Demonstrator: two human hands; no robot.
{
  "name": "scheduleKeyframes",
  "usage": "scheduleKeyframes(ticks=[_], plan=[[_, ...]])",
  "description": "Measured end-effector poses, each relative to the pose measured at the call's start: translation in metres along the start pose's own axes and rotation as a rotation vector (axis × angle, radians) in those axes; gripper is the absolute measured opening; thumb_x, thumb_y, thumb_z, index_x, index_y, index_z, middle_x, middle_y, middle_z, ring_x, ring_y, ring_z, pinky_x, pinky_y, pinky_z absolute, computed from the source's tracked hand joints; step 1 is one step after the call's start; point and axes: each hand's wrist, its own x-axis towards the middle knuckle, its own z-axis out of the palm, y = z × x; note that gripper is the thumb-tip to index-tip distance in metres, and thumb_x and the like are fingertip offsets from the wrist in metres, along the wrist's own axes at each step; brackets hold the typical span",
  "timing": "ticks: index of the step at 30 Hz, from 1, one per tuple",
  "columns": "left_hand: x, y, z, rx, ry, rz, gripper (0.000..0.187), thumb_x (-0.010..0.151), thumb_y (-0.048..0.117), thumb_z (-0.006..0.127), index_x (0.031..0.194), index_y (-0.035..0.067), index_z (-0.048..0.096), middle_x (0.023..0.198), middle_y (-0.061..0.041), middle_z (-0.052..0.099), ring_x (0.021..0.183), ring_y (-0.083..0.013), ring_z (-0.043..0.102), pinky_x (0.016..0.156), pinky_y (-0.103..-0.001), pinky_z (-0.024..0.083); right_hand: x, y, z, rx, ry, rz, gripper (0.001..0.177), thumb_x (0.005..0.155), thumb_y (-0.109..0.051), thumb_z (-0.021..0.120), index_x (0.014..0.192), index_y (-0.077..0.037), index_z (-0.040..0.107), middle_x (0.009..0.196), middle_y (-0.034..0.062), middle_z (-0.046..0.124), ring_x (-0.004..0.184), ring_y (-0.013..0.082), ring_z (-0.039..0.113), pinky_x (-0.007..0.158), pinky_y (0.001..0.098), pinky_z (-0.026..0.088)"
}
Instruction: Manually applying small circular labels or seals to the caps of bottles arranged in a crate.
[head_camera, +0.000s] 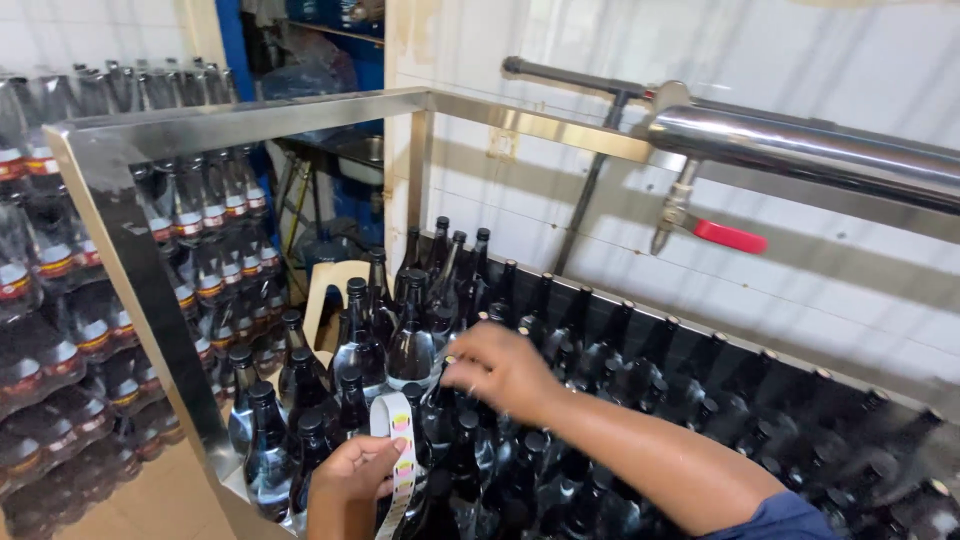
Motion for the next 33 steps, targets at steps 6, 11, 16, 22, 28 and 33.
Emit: scheduleKeyframes(ticks=[6,11,16,22,28,33], plan=[[0.048,-0.051,-0.018,0.115,-0.270,0.144,0.024,0.088,-0.001,0.088,0.110,-0.008,0.088,0.102,-0.026,0.086,0.096,-0.0350,0.081,0.086,-0.057,0.070,-0.064,-0.072,-0.002,0.016,-0.131,-0.450,0.047,0.104,-0.041,0.074,0.137,-0.008,0.078,0.119,0.0152,0.078,0.105,0.0334,0.074,0.091,0.0454,0.061],[-0.028,-0.019,-0.015,0.343,-0.289,0.161,0.033,0.078,-0.010,0.099,0.110,-0.005,0.099,0.101,-0.023,0.098,0.094,-0.0154,0.079,0.095,-0.028,0.063,-0.100,-0.104,-0.015,0.119,-0.200,-0.293,0.019,0.111,-0.022,0.073,0.122,-0.010,0.083,0.112,0.0103,0.082,0.100,0.0264,0.078,0.086,0.0400,0.066],[-0.050,-0.037,-0.039,0.746,-0.326,0.912,0.023,0.083,0.022,0.087,0.100,0.033,0.098,0.093,0.011,0.094,0.077,-0.0015,0.085,0.075,-0.017,0.061,-0.121,-0.136,-0.027,0.198,-0.272,-0.069,0.022,0.105,-0.028,0.078,0.119,-0.012,0.085,0.113,0.0099,0.081,0.094,0.0206,0.078,0.083,0.0319,0.067],[-0.061,-0.047,-0.043,0.809,-0.367,1.353,0.024,0.092,0.008,0.072,0.103,0.027,0.083,0.099,0.009,0.078,0.076,-0.0102,0.074,0.065,-0.025,0.053,-0.134,-0.138,-0.037,0.279,-0.343,-0.021,0.017,0.109,-0.025,0.074,0.118,-0.014,0.084,0.111,0.0076,0.081,0.097,0.0190,0.077,0.089,0.0316,0.067],[-0.043,-0.065,-0.028,0.723,-0.363,1.391,0.035,0.093,0.005,0.067,0.113,0.027,0.086,0.103,0.006,0.080,0.085,-0.0132,0.078,0.072,-0.026,0.059,-0.110,-0.090,-0.063,0.476,-0.401,0.332,0.015,0.112,-0.016,0.073,0.112,-0.007,0.085,0.087,0.0080,0.076,0.067,0.0127,0.070,0.062,0.0246,0.065],[-0.034,-0.065,0.001,0.792,-0.127,0.864,0.020,0.092,0.029,0.080,0.101,0.030,0.098,0.099,0.017,0.090,0.075,-0.0021,0.079,0.077,-0.019,0.058,-0.074,0.005,-0.079,0.482,-0.268,0.509,0.025,0.110,-0.020,0.071,0.112,0.002,0.083,0.084,0.0203,0.081,0.067,0.0260,0.080,0.060,0.0318,0.068]])
